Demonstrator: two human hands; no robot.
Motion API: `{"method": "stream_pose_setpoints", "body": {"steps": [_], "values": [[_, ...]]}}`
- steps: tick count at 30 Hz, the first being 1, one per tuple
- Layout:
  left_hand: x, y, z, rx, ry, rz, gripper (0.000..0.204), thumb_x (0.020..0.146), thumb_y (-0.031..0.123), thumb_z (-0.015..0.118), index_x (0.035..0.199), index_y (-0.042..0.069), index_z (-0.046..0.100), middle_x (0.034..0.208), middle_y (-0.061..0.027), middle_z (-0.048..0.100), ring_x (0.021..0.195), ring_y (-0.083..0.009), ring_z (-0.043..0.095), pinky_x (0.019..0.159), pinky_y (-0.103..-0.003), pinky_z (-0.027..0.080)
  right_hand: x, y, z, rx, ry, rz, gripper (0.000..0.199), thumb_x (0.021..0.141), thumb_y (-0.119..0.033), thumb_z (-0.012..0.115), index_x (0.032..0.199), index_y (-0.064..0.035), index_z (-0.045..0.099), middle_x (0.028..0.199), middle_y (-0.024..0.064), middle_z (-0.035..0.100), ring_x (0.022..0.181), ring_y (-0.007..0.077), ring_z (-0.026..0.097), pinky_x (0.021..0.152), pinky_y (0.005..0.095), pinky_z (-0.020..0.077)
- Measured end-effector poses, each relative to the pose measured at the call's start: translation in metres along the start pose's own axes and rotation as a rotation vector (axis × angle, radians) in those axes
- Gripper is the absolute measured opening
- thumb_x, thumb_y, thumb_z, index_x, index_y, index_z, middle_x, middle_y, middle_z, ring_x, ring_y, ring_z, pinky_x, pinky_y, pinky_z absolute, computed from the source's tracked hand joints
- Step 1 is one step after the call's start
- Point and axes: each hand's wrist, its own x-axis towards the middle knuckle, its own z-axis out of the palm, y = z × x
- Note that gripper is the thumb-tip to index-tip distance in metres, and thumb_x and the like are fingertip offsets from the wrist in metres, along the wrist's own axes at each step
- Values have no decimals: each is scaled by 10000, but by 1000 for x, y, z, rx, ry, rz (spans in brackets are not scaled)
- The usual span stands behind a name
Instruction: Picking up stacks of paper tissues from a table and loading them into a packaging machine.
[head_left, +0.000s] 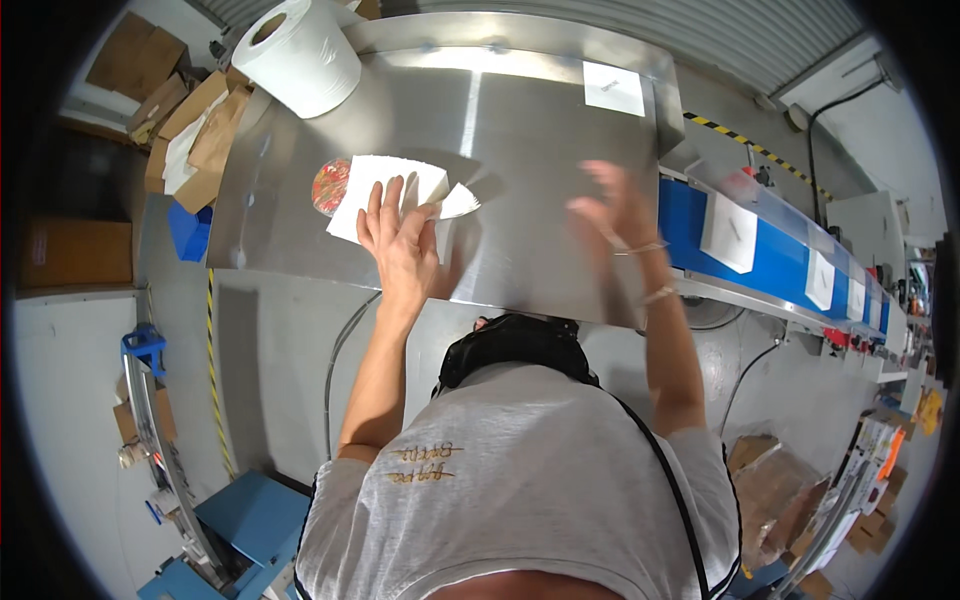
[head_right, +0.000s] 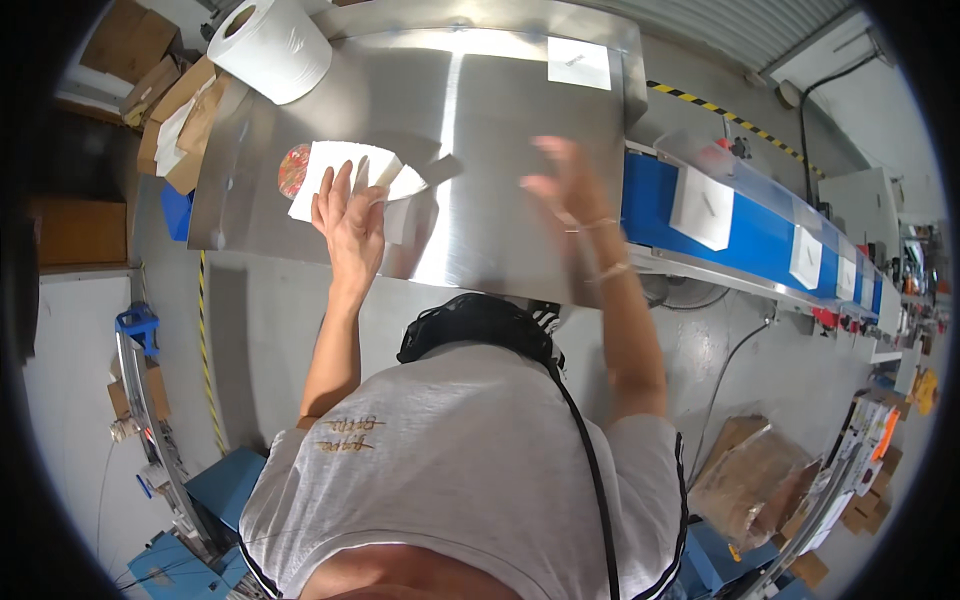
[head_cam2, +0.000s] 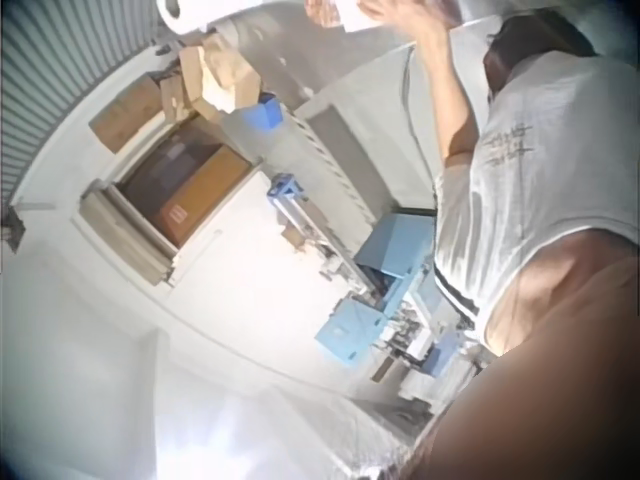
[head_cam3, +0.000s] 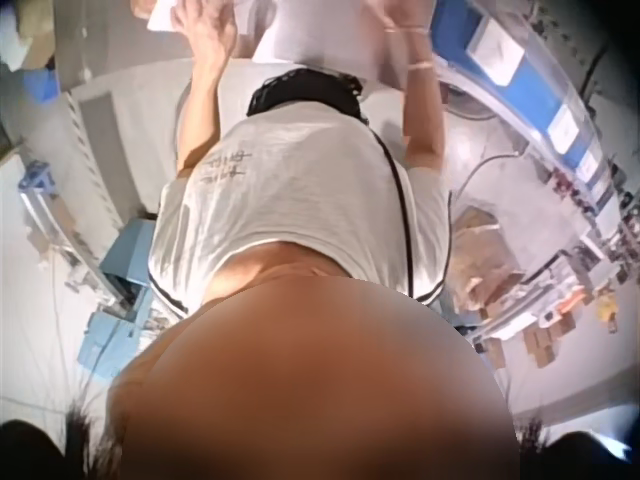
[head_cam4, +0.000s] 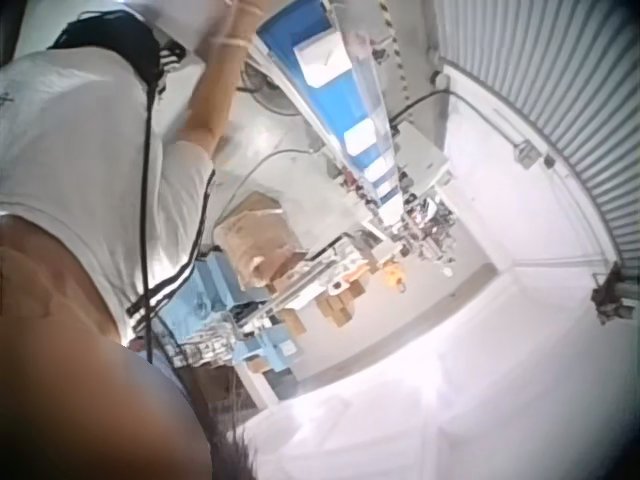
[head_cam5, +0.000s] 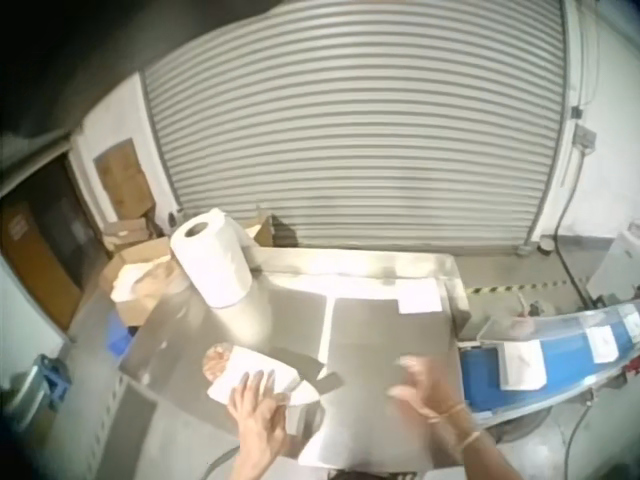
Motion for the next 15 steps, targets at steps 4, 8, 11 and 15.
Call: {"method": "stream_pose_setpoints", "body": {"steps": [4, 8, 11, 15], "values": [[2, -1, -6, -23, -62, 48, 247, 750, 27, 670, 973, 132, 687, 1408, -135, 424, 1352, -376, 286, 1098, -531, 133, 50, -87, 64, 491, -396, 200, 551, 741, -282, 759, 1227, -139, 541, 1355, 118, 436, 1217, 276, 450, 968, 389, 418], [7, -1, -13, -30, -85, -27, 424, 789, 157, 697, 1202, 140, 602, 1462, -171, 326, 1386, -379, 211, 1100, -547, 114, 49, -70, 100, 201, -322, -25, 489, 804, -314, 704, 1201, -79, 540, 1327, 138, 460, 1214, 268, 451, 977, 381, 399], [5, -12, -10, 14, -45, -81, 407, 823, 149, 666, 1219, 101, 586, 1435, -201, 347, 1370, -371, 248, 1098, -539, 138, 37, -73, 54, 782, -358, 558, 482, 845, -332, 685, 1161, 1, 537, 1020, 96, 620, 957, 164, 572, 866, 307, 455], [3, -16, -8, 66, -37, -55, 334, 833, 59, 610, 1166, 84, 619, 1351, -169, 456, 1312, -348, 349, 1082, -507, 209, -11, -1, -2, 543, -88, 884, 329, 891, -239, 642, 1117, -8, 576, 1005, 87, 640, 957, 157, 588, 827, 301, 488]]}}
